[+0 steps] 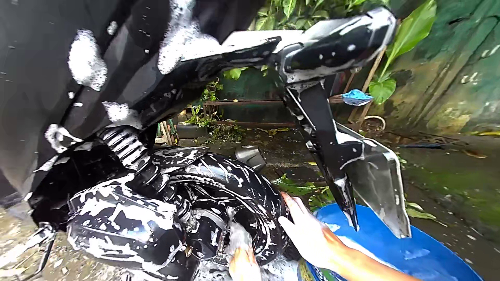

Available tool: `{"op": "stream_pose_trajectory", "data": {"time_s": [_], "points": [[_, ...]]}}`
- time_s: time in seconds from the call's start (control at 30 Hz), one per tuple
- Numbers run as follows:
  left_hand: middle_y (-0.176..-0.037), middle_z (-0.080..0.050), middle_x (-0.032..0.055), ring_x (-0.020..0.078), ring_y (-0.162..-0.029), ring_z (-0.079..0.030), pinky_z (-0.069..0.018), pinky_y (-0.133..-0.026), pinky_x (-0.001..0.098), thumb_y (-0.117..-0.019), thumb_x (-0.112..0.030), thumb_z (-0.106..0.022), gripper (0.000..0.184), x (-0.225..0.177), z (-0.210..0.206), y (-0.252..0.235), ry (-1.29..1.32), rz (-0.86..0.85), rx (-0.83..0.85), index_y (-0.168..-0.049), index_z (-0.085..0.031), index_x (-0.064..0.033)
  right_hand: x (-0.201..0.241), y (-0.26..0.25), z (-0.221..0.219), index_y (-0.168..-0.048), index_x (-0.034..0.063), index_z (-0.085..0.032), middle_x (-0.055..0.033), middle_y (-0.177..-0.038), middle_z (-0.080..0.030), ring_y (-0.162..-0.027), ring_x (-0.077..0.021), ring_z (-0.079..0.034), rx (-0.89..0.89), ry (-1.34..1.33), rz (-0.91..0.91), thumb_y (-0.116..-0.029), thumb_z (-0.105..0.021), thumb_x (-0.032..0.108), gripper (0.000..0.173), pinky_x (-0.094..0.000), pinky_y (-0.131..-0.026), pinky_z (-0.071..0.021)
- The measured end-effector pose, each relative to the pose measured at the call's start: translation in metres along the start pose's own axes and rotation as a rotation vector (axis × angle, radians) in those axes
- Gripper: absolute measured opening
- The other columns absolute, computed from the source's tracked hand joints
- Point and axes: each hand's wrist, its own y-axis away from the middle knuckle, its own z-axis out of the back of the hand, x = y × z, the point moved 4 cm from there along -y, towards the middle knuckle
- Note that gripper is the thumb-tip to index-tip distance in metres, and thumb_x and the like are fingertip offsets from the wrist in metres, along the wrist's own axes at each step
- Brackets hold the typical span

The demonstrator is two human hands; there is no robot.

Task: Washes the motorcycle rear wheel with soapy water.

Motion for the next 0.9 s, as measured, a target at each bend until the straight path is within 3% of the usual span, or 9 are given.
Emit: {"op": "stream_pose_trajectory", "data": {"time_s": [0.1,0.2,0.27,0.33,0.37,0.5,0.6,0.73,0.9], "points": [[-0.109,-0.073,0.0212,0.0383,-0.111,-0.068,-0.0529,-0.096,0.0570,-0.1076,-0.043,-0.043,0.053,0.004,0.007,0.018,0.089,0.070,-0.103,-0.106,-0.076,-0.0006,-0.003,0.000,0.002,-0.161,0.0133,-0.031,-0.0134,-0.159,-0.039,-0.144,-0.0280,-0.043,-0.024,0.006,0.029,-0.1016,-0.043,0.045,0.069,-0.0496,-0.115,-0.0412],[-0.114,-0.072,0.0243,0.0441,-0.120,-0.063,-0.0433,-0.110,0.0586,-0.1029,-0.037,-0.051,0.045,-0.043,0.039,0.017,0.144,-0.163,-0.418,-0.107,-0.076,0.0001,-0.005,-0.003,0.008,-0.152,0.0108,-0.046,-0.0143,-0.154,-0.045,-0.140,-0.0293,-0.047,-0.161,-0.003,0.181,-0.1005,-0.043,0.038,0.058,-0.0519,-0.111,-0.0450],[-0.130,-0.065,0.0291,0.0442,-0.133,-0.054,-0.0325,-0.121,0.0559,-0.1079,-0.036,-0.037,0.055,-0.074,0.046,0.001,0.246,-0.198,-0.346,-0.121,-0.069,0.0069,-0.001,-0.008,0.012,-0.149,0.0131,-0.050,-0.0125,-0.154,-0.045,-0.140,-0.0303,-0.046,-0.229,-0.015,0.231,-0.0991,-0.042,0.037,0.056,-0.0544,-0.110,-0.0439],[-0.160,-0.034,0.0312,0.0365,-0.153,-0.028,-0.0179,-0.129,0.0448,-0.1108,-0.038,-0.022,0.066,-0.095,0.043,-0.013,0.778,-0.091,-0.108,-0.152,-0.035,0.0121,0.006,-0.013,0.017,-0.149,0.0136,-0.051,-0.0118,-0.154,-0.045,-0.141,-0.0309,-0.045,-0.286,-0.008,0.273,-0.0992,-0.039,0.037,0.057,-0.0548,-0.110,-0.0437],[-0.164,-0.027,0.0261,0.0301,-0.155,-0.025,-0.0176,-0.129,0.0418,-0.1096,-0.041,-0.024,0.068,-0.103,0.044,-0.013,1.052,-0.040,-0.071,-0.157,-0.028,0.0070,0.009,-0.014,0.018,-0.148,0.0140,-0.052,-0.0115,-0.154,-0.046,-0.140,-0.0309,-0.045,-0.315,-0.010,0.292,-0.0989,-0.037,0.037,0.057,-0.0548,-0.110,-0.0435],[-0.147,-0.049,0.0264,0.0218,-0.138,-0.047,-0.0356,-0.118,0.0366,-0.1058,-0.028,-0.042,0.055,-0.124,0.069,0.024,1.421,0.033,-0.131,-0.145,-0.043,0.0110,0.021,-0.020,0.014,-0.146,0.0093,-0.052,-0.0134,-0.151,-0.049,-0.139,-0.0301,-0.046,-0.362,-0.065,0.358,-0.0983,-0.032,0.037,0.059,-0.0532,-0.111,-0.0410],[-0.144,-0.051,0.0290,0.0251,-0.138,-0.048,-0.0350,-0.120,0.0371,-0.1040,-0.036,-0.044,0.063,-0.112,0.059,0.024,1.245,-0.083,-0.123,-0.140,-0.046,0.0151,0.028,-0.026,0.004,-0.151,0.0079,-0.046,-0.0163,-0.154,-0.044,-0.142,-0.0307,-0.042,-0.374,-0.163,0.262,-0.0964,-0.037,0.039,0.063,-0.0535,-0.114,-0.0382],[-0.139,-0.056,0.0333,0.0399,-0.141,-0.046,-0.0244,-0.125,0.0496,-0.1079,-0.052,-0.023,0.079,-0.086,0.021,-0.002,0.753,-0.198,-0.101,-0.134,-0.056,0.0151,0.030,-0.031,-0.007,-0.156,0.0093,-0.038,-0.0190,-0.157,-0.039,-0.145,-0.0314,-0.040,-0.434,-0.172,0.228,-0.0958,-0.038,0.045,0.070,-0.0539,-0.115,-0.0377],[-0.134,-0.067,0.0183,0.0350,-0.139,-0.052,-0.0229,-0.125,0.0536,-0.1082,-0.049,-0.019,0.072,-0.056,0.000,-0.016,0.183,-0.112,-0.200,-0.125,-0.072,-0.0047,0.022,-0.029,-0.009,-0.159,0.0153,-0.035,-0.0156,-0.156,-0.041,-0.143,-0.0297,-0.042,-0.355,-0.168,0.178,-0.0956,-0.039,0.043,0.069,-0.0559,-0.112,-0.0396]]}}
